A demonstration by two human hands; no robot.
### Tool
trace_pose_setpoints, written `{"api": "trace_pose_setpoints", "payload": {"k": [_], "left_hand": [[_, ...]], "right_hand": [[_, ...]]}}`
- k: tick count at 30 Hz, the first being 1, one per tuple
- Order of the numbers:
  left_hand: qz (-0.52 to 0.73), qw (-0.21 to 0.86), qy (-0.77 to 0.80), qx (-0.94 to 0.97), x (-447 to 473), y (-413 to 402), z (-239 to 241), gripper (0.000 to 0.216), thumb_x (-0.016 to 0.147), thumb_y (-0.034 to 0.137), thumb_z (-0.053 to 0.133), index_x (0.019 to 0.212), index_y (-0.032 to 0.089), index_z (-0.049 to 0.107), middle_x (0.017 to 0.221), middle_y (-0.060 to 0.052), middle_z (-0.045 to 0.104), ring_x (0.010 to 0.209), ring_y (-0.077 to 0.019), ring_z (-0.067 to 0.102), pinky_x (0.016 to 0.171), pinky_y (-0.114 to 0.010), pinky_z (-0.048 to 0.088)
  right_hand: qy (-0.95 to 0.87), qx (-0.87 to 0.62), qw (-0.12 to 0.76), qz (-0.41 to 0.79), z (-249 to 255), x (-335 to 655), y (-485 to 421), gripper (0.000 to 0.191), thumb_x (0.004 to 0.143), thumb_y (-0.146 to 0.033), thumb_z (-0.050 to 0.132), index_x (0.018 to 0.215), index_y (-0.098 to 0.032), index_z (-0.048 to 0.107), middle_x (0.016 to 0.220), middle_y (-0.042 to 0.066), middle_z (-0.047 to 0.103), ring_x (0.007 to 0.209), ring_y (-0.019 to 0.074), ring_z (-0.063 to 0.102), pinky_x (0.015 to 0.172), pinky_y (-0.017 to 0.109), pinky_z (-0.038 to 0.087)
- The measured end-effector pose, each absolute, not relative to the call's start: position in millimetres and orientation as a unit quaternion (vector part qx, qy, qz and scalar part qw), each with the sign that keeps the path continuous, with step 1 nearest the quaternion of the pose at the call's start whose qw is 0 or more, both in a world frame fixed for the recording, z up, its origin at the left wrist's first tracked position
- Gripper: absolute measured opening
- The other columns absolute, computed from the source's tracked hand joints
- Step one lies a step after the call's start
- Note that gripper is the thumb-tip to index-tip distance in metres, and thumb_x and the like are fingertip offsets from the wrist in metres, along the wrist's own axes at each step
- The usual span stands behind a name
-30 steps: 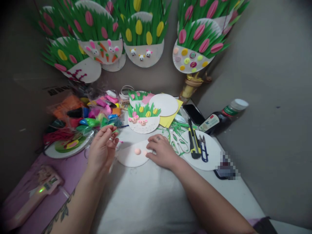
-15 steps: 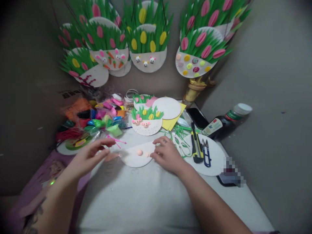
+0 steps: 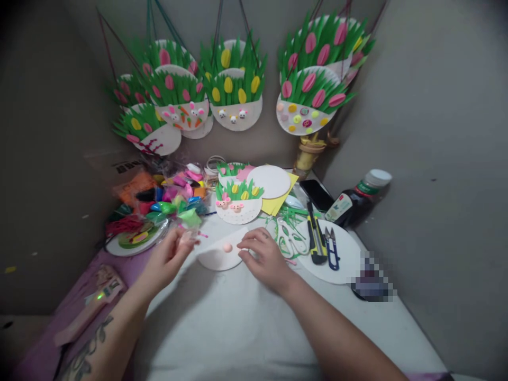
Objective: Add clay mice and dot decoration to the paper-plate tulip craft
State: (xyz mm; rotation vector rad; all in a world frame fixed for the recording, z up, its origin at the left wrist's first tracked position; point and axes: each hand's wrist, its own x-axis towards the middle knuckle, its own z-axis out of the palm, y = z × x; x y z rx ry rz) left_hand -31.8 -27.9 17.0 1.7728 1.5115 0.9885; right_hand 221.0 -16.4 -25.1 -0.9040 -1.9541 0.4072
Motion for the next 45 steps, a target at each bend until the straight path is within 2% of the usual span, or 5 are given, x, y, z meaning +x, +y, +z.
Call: {"api": "trace_pose_setpoints", "payload": {"k": [2, 6, 17, 24, 45], "left_hand": [[0.354, 0.376, 0.547, 0.659, -12, -21, 19, 0.016, 0.086, 0.038, 0.051, 0.088, 0.023, 0.053, 0.062, 0.004, 0.055, 0.057, -0.0152, 0.052, 0.056, -0.025, 0.038], [0.358, 0.364, 0.494, 0.704, 18, -9, 7, 0.016, 0.083, 0.037, 0.056, 0.089, 0.022, 0.058, 0.074, 0.002, 0.061, 0.064, -0.0145, 0.052, 0.06, -0.024, 0.037], [0.351, 0.469, 0.47, 0.661, 19, -13, -8, 0.028, 0.08, 0.036, 0.062, 0.104, 0.022, 0.064, 0.102, -0.006, 0.068, 0.094, -0.0213, 0.062, 0.081, -0.03, 0.046], [0.415, 0.551, 0.506, 0.518, 16, -11, -12, 0.029, 0.074, 0.038, 0.067, 0.096, 0.019, 0.068, 0.084, -0.004, 0.07, 0.072, -0.0165, 0.062, 0.065, -0.026, 0.047], [0.43, 0.364, 0.445, 0.697, 19, -16, -14, 0.013, 0.081, 0.021, 0.062, 0.09, 0.023, 0.071, 0.093, -0.007, 0.072, 0.088, -0.019, 0.066, 0.077, -0.028, 0.05]], "right_hand": [[-0.776, -0.373, 0.476, 0.179, -24, 217, -20, 0.018, 0.085, -0.019, 0.057, 0.101, -0.025, 0.064, 0.093, 0.006, 0.06, 0.092, 0.0212, 0.057, 0.079, 0.038, 0.049], [-0.762, -0.397, 0.479, 0.179, -25, 211, -24, 0.027, 0.086, -0.021, 0.058, 0.113, -0.026, 0.057, 0.1, 0.007, 0.055, 0.097, 0.0214, 0.056, 0.083, 0.038, 0.049], [-0.766, -0.396, 0.484, 0.144, -27, 205, -25, 0.014, 0.085, -0.016, 0.057, 0.095, -0.026, 0.06, 0.09, 0.005, 0.05, 0.086, 0.0193, 0.054, 0.076, 0.036, 0.05], [-0.775, -0.386, 0.479, 0.145, -27, 202, -26, 0.013, 0.085, -0.014, 0.055, 0.087, -0.025, 0.062, 0.085, 0.004, 0.052, 0.082, 0.0188, 0.054, 0.073, 0.035, 0.049], [-0.684, -0.481, 0.455, 0.307, -27, 200, -18, 0.011, 0.077, -0.025, 0.07, 0.087, -0.021, 0.072, 0.079, 0.002, 0.06, 0.059, 0.0114, 0.051, 0.052, 0.024, 0.041]]}}
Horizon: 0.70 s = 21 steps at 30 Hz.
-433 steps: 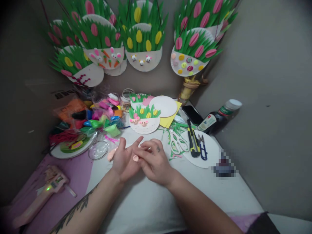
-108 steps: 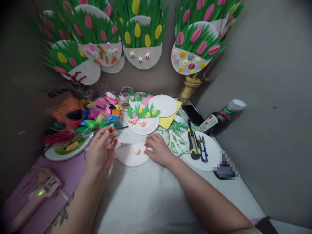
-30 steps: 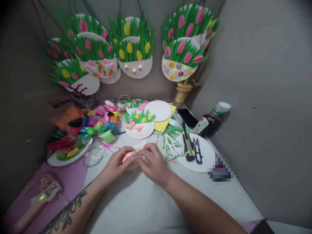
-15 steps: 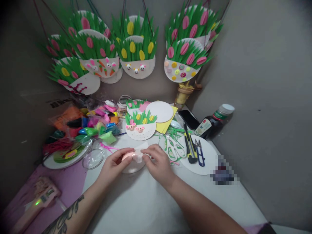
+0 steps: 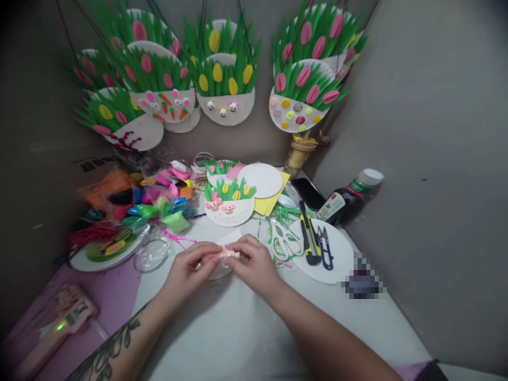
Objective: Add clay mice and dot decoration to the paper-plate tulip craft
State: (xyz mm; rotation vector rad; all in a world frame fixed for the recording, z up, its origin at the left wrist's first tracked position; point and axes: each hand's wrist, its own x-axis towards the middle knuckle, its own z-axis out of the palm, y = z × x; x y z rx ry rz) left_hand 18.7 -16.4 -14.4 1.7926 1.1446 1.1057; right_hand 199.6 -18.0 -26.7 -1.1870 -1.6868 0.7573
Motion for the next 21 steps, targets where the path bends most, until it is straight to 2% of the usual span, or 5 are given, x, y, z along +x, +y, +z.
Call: {"api": "trace_pose_setpoints", "payload": {"k": [7, 13, 21], "left_hand": [[0.433, 0.324, 0.423, 0.727, 18.2, -17.1, -18.2, 0.012, 0.084, 0.02, 0.06, 0.092, 0.02, 0.069, 0.092, -0.005, 0.071, 0.088, -0.0154, 0.066, 0.078, -0.026, 0.051], [0.43, 0.284, 0.404, 0.756, 15.2, -15.2, -20.8, 0.016, 0.085, 0.015, 0.058, 0.096, 0.019, 0.068, 0.097, -0.006, 0.07, 0.09, -0.0137, 0.065, 0.078, -0.024, 0.052], [0.415, 0.293, 0.406, 0.76, 17.7, -18.4, -19.7, 0.016, 0.085, 0.016, 0.057, 0.096, 0.019, 0.069, 0.097, -0.007, 0.07, 0.091, -0.0149, 0.065, 0.078, -0.025, 0.052]], "right_hand": [[-0.679, -0.486, 0.456, 0.307, -25.0, 197.9, -17.3, 0.006, 0.079, -0.023, 0.067, 0.08, -0.02, 0.071, 0.076, 0.002, 0.059, 0.065, 0.0127, 0.054, 0.057, 0.024, 0.042], [-0.658, -0.488, 0.449, 0.356, -24.8, 195.4, -17.0, 0.007, 0.078, -0.026, 0.066, 0.08, -0.02, 0.07, 0.077, 0.002, 0.059, 0.068, 0.0135, 0.055, 0.057, 0.024, 0.041], [-0.626, -0.491, 0.46, 0.395, -30.5, 193.2, -17.1, 0.007, 0.077, -0.023, 0.063, 0.071, -0.019, 0.065, 0.076, 0.002, 0.057, 0.072, 0.0147, 0.056, 0.062, 0.025, 0.043]]}}
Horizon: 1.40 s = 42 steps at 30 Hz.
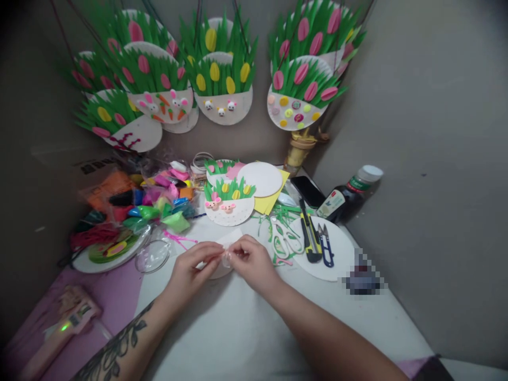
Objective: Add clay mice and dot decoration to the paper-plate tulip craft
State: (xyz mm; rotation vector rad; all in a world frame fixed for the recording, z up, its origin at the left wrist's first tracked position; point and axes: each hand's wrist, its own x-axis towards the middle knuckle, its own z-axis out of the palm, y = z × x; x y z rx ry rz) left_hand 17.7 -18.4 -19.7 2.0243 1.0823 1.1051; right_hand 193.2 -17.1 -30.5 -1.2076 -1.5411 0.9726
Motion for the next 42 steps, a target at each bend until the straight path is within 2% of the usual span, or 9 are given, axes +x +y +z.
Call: {"api": "trace_pose_setpoints", "payload": {"k": [8, 14, 18, 20, 25, 28, 34, 39, 42], "left_hand": [[0.41, 0.266, 0.595, 0.638, -32, 8, -5, 0.029, 0.085, 0.039, 0.055, 0.105, 0.02, 0.065, 0.093, -0.004, 0.071, 0.079, -0.0169, 0.065, 0.068, -0.026, 0.05], [0.214, 0.109, 0.631, 0.738, -47, 20, -14, 0.03, 0.084, 0.03, 0.05, 0.104, 0.016, 0.066, 0.093, -0.01, 0.07, 0.092, -0.0282, 0.06, 0.079, -0.039, 0.048], [0.27, 0.079, 0.616, 0.736, -29, 11, -10, 0.031, 0.084, 0.03, 0.05, 0.104, 0.015, 0.068, 0.111, -0.014, 0.065, 0.107, -0.0309, 0.054, 0.092, -0.045, 0.042], [0.326, 0.162, 0.589, 0.722, -15, 3, -6, 0.029, 0.085, 0.033, 0.05, 0.098, 0.017, 0.069, 0.103, -0.012, 0.066, 0.097, -0.0257, 0.058, 0.085, -0.038, 0.046], [0.309, 0.544, 0.513, 0.588, 20, -16, -11, 0.033, 0.079, 0.038, 0.06, 0.1, 0.016, 0.071, 0.087, -0.007, 0.07, 0.075, -0.0175, 0.06, 0.066, -0.027, 0.045], [0.34, 0.653, 0.474, 0.483, 29, -22, -16, 0.036, 0.077, 0.044, 0.064, 0.094, 0.014, 0.073, 0.071, -0.003, 0.064, 0.061, -0.0111, 0.051, 0.059, -0.024, 0.04], [0.348, 0.732, 0.437, 0.391, 28, -23, -15, 0.038, 0.068, 0.051, 0.072, 0.073, 0.013, 0.067, 0.065, 0.001, 0.054, 0.057, -0.0074, 0.044, 0.053, -0.02, 0.035], [0.352, 0.709, 0.446, 0.418, 26, -22, -16, 0.035, 0.068, 0.048, 0.073, 0.068, 0.013, 0.065, 0.06, 0.002, 0.053, 0.055, -0.0074, 0.042, 0.053, -0.021, 0.033], [0.342, 0.684, 0.453, 0.457, 23, -20, -13, 0.034, 0.071, 0.048, 0.069, 0.068, 0.014, 0.069, 0.058, 0.002, 0.055, 0.055, -0.0089, 0.044, 0.054, -0.022, 0.034]], "right_hand": [[-0.345, -0.404, 0.57, 0.627, -22, 211, -4, 0.02, 0.067, -0.033, 0.073, 0.065, -0.018, 0.06, 0.059, -0.004, 0.047, 0.048, 0.0063, 0.035, 0.044, 0.02, 0.025], [-0.375, -0.44, 0.525, 0.625, -34, 210, -5, 0.024, 0.071, -0.041, 0.073, 0.077, -0.018, 0.07, 0.062, -0.001, 0.056, 0.051, 0.0076, 0.044, 0.046, 0.021, 0.029], [-0.438, -0.461, 0.508, 0.581, -39, 204, -8, 0.02, 0.075, -0.037, 0.071, 0.084, -0.02, 0.072, 0.071, 0.002, 0.066, 0.061, 0.0113, 0.054, 0.057, 0.024, 0.042], [-0.453, -0.466, 0.507, 0.566, -39, 201, -9, 0.019, 0.074, -0.034, 0.071, 0.087, -0.02, 0.072, 0.078, 0.003, 0.069, 0.069, 0.0139, 0.059, 0.065, 0.027, 0.046], [-0.509, -0.466, 0.503, 0.521, -38, 194, -15, 0.017, 0.074, -0.028, 0.071, 0.089, -0.022, 0.07, 0.09, 0.004, 0.07, 0.082, 0.0174, 0.064, 0.077, 0.031, 0.049], [-0.571, -0.47, 0.506, 0.443, -35, 192, -21, 0.015, 0.077, -0.023, 0.067, 0.092, -0.024, 0.068, 0.09, 0.003, 0.069, 0.082, 0.0171, 0.062, 0.078, 0.032, 0.049], [-0.698, -0.422, 0.508, 0.277, -23, 188, -26, 0.015, 0.078, -0.014, 0.066, 0.086, -0.027, 0.069, 0.079, 0.002, 0.066, 0.084, 0.0198, 0.058, 0.079, 0.036, 0.046], [-0.72, -0.403, 0.489, 0.284, -21, 189, -24, 0.02, 0.081, -0.023, 0.066, 0.1, -0.029, 0.071, 0.085, 0.004, 0.063, 0.086, 0.0203, 0.056, 0.077, 0.036, 0.046], [-0.714, -0.41, 0.477, 0.306, -24, 192, -23, 0.013, 0.082, -0.022, 0.064, 0.091, -0.027, 0.072, 0.084, 0.004, 0.061, 0.086, 0.0188, 0.056, 0.077, 0.034, 0.045]]}}
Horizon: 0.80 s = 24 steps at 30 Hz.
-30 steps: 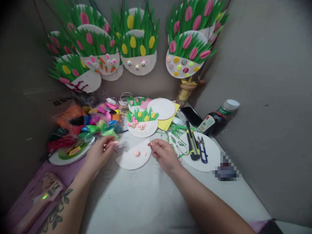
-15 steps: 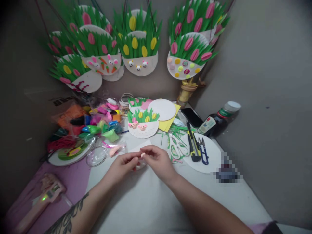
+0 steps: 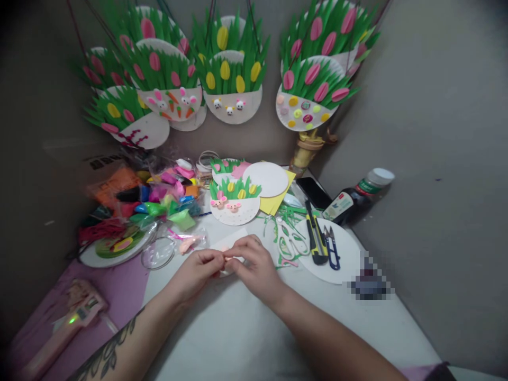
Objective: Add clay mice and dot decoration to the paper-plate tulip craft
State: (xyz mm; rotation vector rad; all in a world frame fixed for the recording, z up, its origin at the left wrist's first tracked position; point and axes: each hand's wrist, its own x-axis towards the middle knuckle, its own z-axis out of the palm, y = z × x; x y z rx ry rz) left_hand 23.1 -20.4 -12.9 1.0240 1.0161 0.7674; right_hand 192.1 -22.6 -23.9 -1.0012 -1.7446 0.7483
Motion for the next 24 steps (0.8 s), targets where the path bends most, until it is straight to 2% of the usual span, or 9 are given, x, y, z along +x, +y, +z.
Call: {"api": "trace_pose_setpoints", "payload": {"k": [3, 7, 9, 11, 14, 18, 22, 24], "left_hand": [[0.309, 0.595, 0.491, 0.556, 9, -14, -5, 0.035, 0.079, 0.047, 0.058, 0.085, 0.016, 0.073, 0.068, -0.002, 0.065, 0.059, -0.0127, 0.052, 0.056, -0.024, 0.039], [0.328, 0.265, 0.595, 0.684, -24, 1, 1, 0.026, 0.082, 0.037, 0.056, 0.09, 0.018, 0.071, 0.092, -0.007, 0.069, 0.085, -0.0208, 0.061, 0.076, -0.031, 0.045], [0.256, 0.142, 0.623, 0.726, -36, 7, 0, 0.026, 0.083, 0.035, 0.056, 0.098, 0.018, 0.069, 0.101, -0.009, 0.067, 0.096, -0.0255, 0.059, 0.083, -0.036, 0.044], [0.165, 0.074, 0.637, 0.749, -41, 10, -2, 0.029, 0.082, 0.034, 0.058, 0.103, 0.018, 0.068, 0.107, -0.012, 0.064, 0.099, -0.0294, 0.057, 0.084, -0.039, 0.044], [0.086, 0.026, 0.642, 0.762, -37, 11, -6, 0.027, 0.083, 0.034, 0.056, 0.099, 0.017, 0.069, 0.104, -0.013, 0.062, 0.098, -0.0313, 0.056, 0.08, -0.04, 0.045], [0.083, 0.005, 0.635, 0.768, -32, 10, -10, 0.027, 0.087, 0.031, 0.047, 0.091, 0.018, 0.07, 0.098, -0.013, 0.061, 0.095, -0.0311, 0.055, 0.074, -0.038, 0.045], [0.152, -0.006, 0.62, 0.77, -34, 12, -9, 0.027, 0.087, 0.033, 0.047, 0.089, 0.017, 0.069, 0.099, -0.013, 0.062, 0.094, -0.0287, 0.055, 0.08, -0.04, 0.045], [0.23, 0.035, 0.593, 0.771, -32, 10, -8, 0.026, 0.088, 0.035, 0.047, 0.091, 0.018, 0.067, 0.103, -0.011, 0.063, 0.097, -0.0262, 0.056, 0.086, -0.039, 0.045]], "right_hand": [[-0.661, -0.444, 0.5, 0.339, -27, 196, -20, 0.005, 0.077, -0.022, 0.069, 0.08, -0.024, 0.067, 0.084, 0.002, 0.06, 0.081, 0.017, 0.056, 0.073, 0.031, 0.045], [-0.535, -0.466, 0.544, 0.448, -29, 198, -16, 0.018, 0.071, -0.028, 0.075, 0.076, -0.022, 0.058, 0.08, 0.001, 0.065, 0.076, 0.016, 0.06, 0.069, 0.029, 0.047], [-0.488, -0.467, 0.538, 0.504, -28, 198, -15, 0.023, 0.07, -0.032, 0.076, 0.081, -0.022, 0.059, 0.079, 0.003, 0.069, 0.076, 0.0174, 0.065, 0.071, 0.031, 0.05], [-0.469, -0.46, 0.524, 0.541, -28, 199, -14, 0.028, 0.073, -0.038, 0.073, 0.091, -0.021, 0.061, 0.085, 0.006, 0.072, 0.079, 0.0189, 0.067, 0.073, 0.034, 0.052], [-0.464, -0.442, 0.509, 0.575, -31, 201, -12, 0.029, 0.079, -0.044, 0.066, 0.096, -0.02, 0.063, 0.092, 0.008, 0.073, 0.08, 0.0187, 0.068, 0.072, 0.034, 0.052], [-0.454, -0.435, 0.493, 0.601, -37, 205, -10, 0.029, 0.073, -0.047, 0.072, 0.083, -0.021, 0.066, 0.072, 0.003, 0.07, 0.063, 0.0148, 0.062, 0.062, 0.029, 0.049], [-0.457, -0.42, 0.505, 0.6, -39, 210, -9, 0.041, 0.066, -0.06, 0.073, 0.073, -0.02, 0.066, 0.061, 0.002, 0.063, 0.057, 0.0136, 0.053, 0.056, 0.027, 0.043], [-0.453, -0.405, 0.517, 0.603, -38, 210, -10, 0.048, 0.064, -0.067, 0.07, 0.07, -0.019, 0.066, 0.059, 0.001, 0.06, 0.055, 0.013, 0.05, 0.054, 0.027, 0.04]]}}
